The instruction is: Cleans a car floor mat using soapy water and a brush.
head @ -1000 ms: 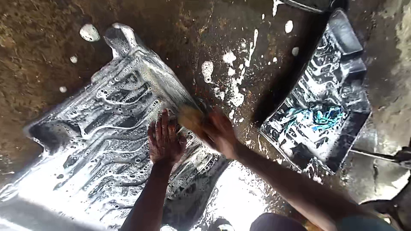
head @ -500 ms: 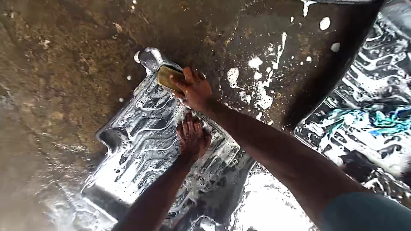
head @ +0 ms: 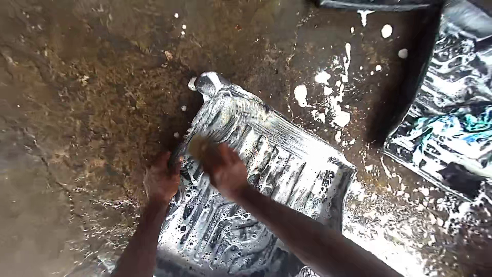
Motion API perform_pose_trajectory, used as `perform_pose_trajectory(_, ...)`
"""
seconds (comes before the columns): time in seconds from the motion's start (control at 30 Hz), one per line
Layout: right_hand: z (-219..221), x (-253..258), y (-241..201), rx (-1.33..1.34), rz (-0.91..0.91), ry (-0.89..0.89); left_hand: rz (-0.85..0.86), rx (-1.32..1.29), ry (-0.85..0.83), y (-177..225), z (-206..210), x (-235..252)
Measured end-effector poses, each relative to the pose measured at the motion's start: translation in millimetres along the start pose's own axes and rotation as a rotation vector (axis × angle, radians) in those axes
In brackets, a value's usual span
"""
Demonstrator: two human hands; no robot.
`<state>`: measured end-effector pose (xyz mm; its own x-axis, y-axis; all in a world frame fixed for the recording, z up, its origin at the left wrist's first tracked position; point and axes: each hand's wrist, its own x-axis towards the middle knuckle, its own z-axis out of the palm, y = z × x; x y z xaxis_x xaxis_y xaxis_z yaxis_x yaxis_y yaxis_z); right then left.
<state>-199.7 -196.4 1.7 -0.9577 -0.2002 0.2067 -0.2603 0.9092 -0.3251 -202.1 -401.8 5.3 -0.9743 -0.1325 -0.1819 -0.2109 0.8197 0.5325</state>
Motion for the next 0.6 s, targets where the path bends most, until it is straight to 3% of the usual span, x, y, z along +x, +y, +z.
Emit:
perform_pose_trajectory(0.1,-13.5,17.9,24.3,-0.008,-0.228,-0.159,0.062,-0.018,-0.006,-2.0,0.2,-2.1)
perform_pose_trajectory(0.13,-23.0,33.8,40.3,-0.039,-0.186,-0.21,0.067,-0.047,0.001,-1.3,1.5,-4.0)
perform_pose_trajectory(0.2,-30.7,52.0,43.7,-0.07,0.09,-0.221,0.043,-0.101,0.044,5.6,8.6,-8.3)
perform_pose_trajectory(0.27,-16.1,32.6,3.6,-0.048,0.298,-0.095,-0.004,-0.126,0.076,8.3,15.7,-16.5)
perform_pose_trajectory(0.33,-9.3,9.1,-22.8,-0.018,0.23,-0.09,-0.02,-0.151,0.096,5.1,17.2,-25.1)
perform_pose_trajectory(0.4,-25.2,24.7,7.2,-0.044,0.125,-0.22,-0.02,-0.177,0.08,0.8,16.5,-35.6)
perform_pose_trajectory(0.47,-47.4,65.2,42.2,-0.077,0.262,-0.364,-0.022,-0.203,0.082,2.3,20.6,-38.7)
perform_pose_trajectory(0.53,-36.9,65.3,28.8,-0.071,0.409,-0.258,-0.054,-0.221,0.087,6.5,21.7,-38.0)
perform_pose_trajectory(0.6,-26.9,35.9,-10.0,-0.004,0.34,-0.195,-0.061,-0.245,0.113,8.4,21.1,-35.3)
